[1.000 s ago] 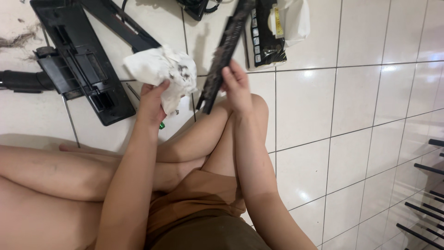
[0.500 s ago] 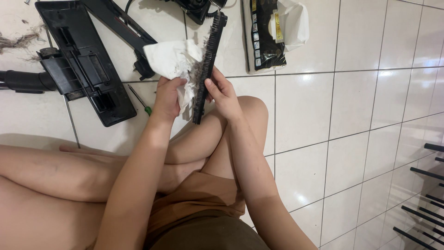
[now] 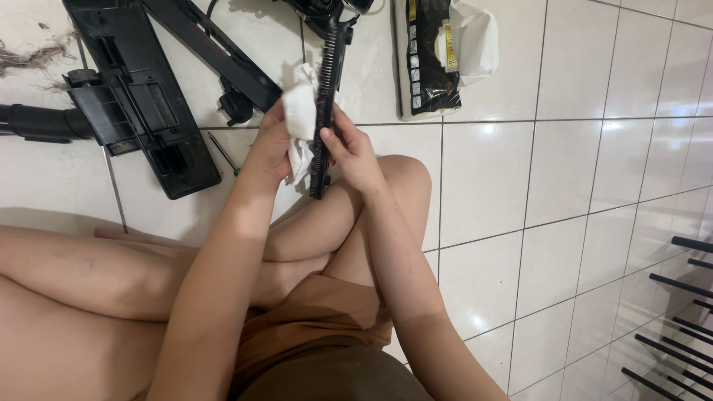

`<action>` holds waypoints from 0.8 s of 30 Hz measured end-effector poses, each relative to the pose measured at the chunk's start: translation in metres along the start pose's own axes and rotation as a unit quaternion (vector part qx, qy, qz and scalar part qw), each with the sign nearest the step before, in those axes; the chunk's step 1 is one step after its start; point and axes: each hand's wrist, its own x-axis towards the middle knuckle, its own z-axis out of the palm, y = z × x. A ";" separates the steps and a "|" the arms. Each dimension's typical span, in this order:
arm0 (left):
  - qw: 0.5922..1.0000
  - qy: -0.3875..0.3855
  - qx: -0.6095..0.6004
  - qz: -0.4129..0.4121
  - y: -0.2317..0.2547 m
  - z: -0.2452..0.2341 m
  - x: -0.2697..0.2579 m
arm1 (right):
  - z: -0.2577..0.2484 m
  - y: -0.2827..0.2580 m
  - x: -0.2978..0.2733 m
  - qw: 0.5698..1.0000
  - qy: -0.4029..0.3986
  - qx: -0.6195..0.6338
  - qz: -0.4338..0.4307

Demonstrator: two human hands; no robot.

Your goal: The person sits on the floor and cleans a disassembled vacuum cleaner head. They wipe the plastic housing with a tissue, then use a screwdriver to scrape hair and debris from the brush roll and its housing before wiping it again.

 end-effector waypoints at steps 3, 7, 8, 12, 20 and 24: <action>0.999 0.021 0.043 0.009 -0.011 -0.006 0.004 | 0.005 -0.001 -0.001 1.000 0.006 -0.017 -0.007; 0.995 0.048 0.060 0.057 -0.022 -0.002 0.004 | 0.012 0.000 -0.001 0.997 0.051 -0.053 -0.013; 0.995 0.059 0.040 0.068 -0.026 -0.001 0.005 | 0.013 0.001 -0.001 0.995 0.068 -0.065 -0.025; 0.991 0.099 -0.052 0.079 -0.040 -0.004 0.010 | 0.015 0.005 0.001 0.985 0.080 -0.124 -0.094; 0.986 0.090 -0.133 0.051 -0.031 -0.032 0.014 | 0.007 0.003 -0.003 0.997 0.041 0.066 -0.006; 0.993 0.083 -0.088 -0.004 -0.019 -0.016 0.002 | 0.008 -0.001 -0.004 0.997 0.036 0.061 -0.015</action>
